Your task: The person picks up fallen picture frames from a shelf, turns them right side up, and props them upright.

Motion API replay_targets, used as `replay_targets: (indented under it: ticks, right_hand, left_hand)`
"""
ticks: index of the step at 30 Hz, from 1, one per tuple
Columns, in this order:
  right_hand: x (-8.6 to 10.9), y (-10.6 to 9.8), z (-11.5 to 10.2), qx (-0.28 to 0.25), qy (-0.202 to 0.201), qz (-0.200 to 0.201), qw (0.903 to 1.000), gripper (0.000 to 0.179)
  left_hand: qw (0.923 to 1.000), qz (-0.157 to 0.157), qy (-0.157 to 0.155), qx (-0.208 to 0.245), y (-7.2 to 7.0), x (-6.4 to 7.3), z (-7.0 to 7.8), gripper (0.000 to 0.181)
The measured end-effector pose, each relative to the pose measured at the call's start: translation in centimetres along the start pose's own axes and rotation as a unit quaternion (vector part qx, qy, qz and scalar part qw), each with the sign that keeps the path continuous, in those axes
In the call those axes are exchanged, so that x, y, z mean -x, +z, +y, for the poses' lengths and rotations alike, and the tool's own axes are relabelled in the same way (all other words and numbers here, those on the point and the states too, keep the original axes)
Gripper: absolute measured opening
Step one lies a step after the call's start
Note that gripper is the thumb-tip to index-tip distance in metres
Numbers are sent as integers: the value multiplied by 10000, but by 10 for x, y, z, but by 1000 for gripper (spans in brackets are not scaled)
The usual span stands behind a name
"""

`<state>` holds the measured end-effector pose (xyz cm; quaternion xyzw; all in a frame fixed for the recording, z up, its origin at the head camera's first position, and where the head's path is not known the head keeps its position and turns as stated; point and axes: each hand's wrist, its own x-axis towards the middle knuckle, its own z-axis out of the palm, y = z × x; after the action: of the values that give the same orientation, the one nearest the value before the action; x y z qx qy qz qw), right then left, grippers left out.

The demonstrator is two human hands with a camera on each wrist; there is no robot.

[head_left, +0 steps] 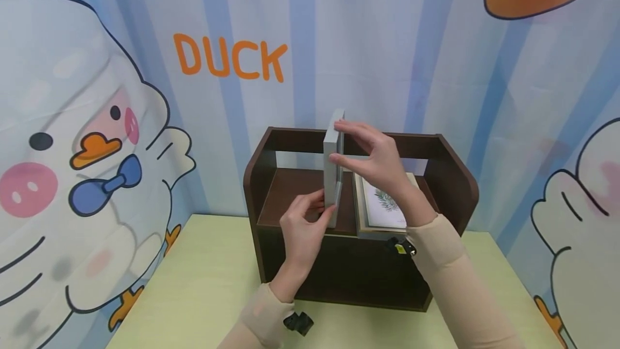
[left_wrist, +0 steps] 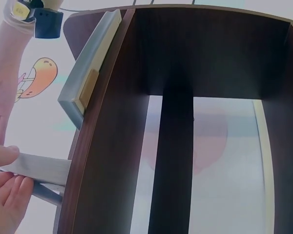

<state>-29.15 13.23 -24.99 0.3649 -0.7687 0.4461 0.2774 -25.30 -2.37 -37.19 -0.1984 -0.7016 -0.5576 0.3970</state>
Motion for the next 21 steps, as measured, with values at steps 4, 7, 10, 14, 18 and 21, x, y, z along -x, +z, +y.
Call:
replay_targets:
  ticks: [4, 7, 10, 14, 18, 21]
  right_hand:
    - [0, -8, -14, -74, 23, -198, 9998, 51]
    - [0, -13, -25, -194, 113, -329, 9992, 49]
    - [-1, -15, -26, -276, 225, -396, 9986, 49]
    - [-2, -15, -25, -355, 250, -428, 9981, 49]
    - [-3, -13, -23, -395, 246, -460, 9979, 48]
    - [-3, -12, -22, -373, 231, -481, 9979, 49]
  left_hand:
    - [10000, -55, -3, 29, 3, 1, 2, 30]
    - [9999, -80, -6, 70, 6, 2, 1, 31]
    - [9999, -106, -7, 78, 7, 3, 0, 31]
    - [9999, -148, 12, 39, 5, 3, -1, 30]
    - [9999, -16, 69, -88, 0, 3, -2, 26]
    - [9996, 99, 66, -247, -3, 2, -5, 24]
